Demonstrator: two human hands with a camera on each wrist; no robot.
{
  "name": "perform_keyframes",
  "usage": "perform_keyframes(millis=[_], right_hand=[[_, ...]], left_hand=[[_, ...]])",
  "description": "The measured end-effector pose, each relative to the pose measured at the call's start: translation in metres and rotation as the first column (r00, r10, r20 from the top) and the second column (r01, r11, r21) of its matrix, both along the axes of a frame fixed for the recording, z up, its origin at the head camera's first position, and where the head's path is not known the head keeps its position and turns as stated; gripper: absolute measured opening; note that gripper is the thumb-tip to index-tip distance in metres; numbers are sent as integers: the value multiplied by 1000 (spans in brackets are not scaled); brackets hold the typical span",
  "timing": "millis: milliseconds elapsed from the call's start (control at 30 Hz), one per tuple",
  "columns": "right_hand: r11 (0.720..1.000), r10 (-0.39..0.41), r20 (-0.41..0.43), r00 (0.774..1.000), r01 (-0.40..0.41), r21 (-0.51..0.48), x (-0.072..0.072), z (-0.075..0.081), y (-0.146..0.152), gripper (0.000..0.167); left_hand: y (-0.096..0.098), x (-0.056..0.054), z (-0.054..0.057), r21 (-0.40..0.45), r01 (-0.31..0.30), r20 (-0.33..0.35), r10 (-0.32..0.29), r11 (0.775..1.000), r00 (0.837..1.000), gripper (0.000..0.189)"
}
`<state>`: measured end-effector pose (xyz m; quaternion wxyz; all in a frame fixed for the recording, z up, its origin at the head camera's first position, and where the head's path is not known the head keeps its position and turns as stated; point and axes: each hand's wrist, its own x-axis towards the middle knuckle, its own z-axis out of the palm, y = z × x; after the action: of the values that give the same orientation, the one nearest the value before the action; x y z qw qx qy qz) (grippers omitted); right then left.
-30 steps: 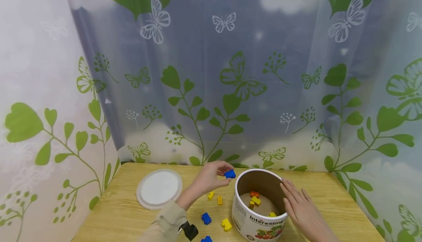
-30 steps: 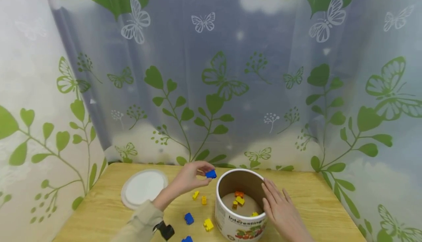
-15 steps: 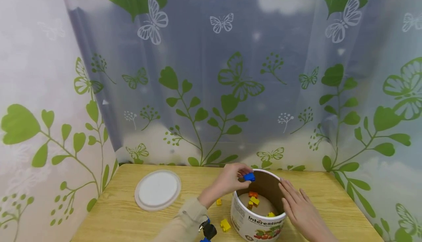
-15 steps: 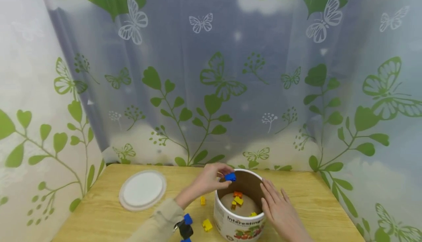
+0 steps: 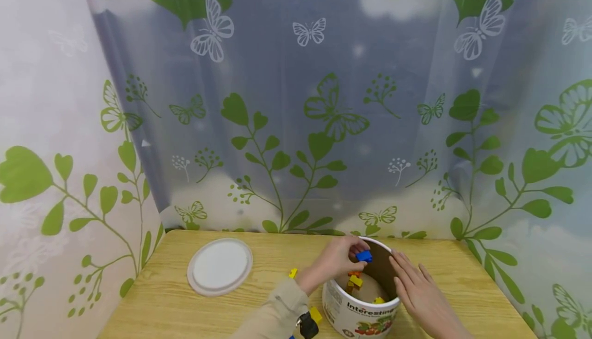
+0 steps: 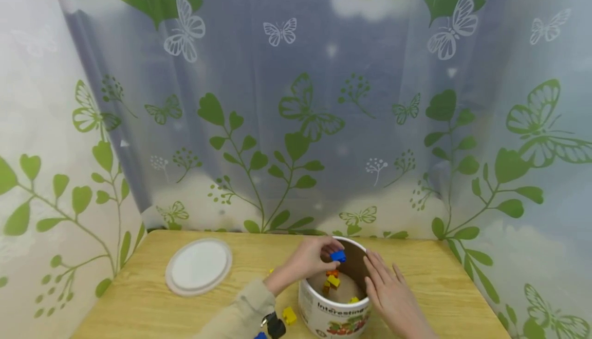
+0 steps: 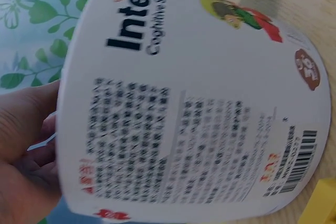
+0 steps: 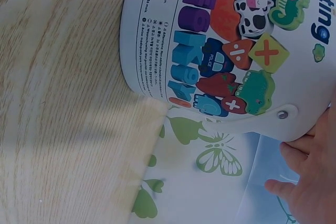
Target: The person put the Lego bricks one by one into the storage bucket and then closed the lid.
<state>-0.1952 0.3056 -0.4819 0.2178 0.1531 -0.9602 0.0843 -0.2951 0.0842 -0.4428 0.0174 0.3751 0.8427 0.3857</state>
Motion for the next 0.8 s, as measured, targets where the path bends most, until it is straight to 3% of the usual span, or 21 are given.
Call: perform_keyframes(millis=[100,333,600,800], right_hand=[[1000,-5,16,1000,5,-11,0,0,-1,46],[999,-11,55,998,13,-42,0,2,-2,46],[999,-12,26,1000,13,-45,1,1,-1,45],[999,-15,48,999,16,-39,1,2,-1,46]], left_hand=[[4,1,-4,-3,15,24,-15,1000,1000,29],[9,3,-8,-68,18,-50,-21,998,999,27],[11,4,-10,-126,44,-75,-54,991,996,29],[8,4,-11,-59,32,-74,-36,998,997,29]])
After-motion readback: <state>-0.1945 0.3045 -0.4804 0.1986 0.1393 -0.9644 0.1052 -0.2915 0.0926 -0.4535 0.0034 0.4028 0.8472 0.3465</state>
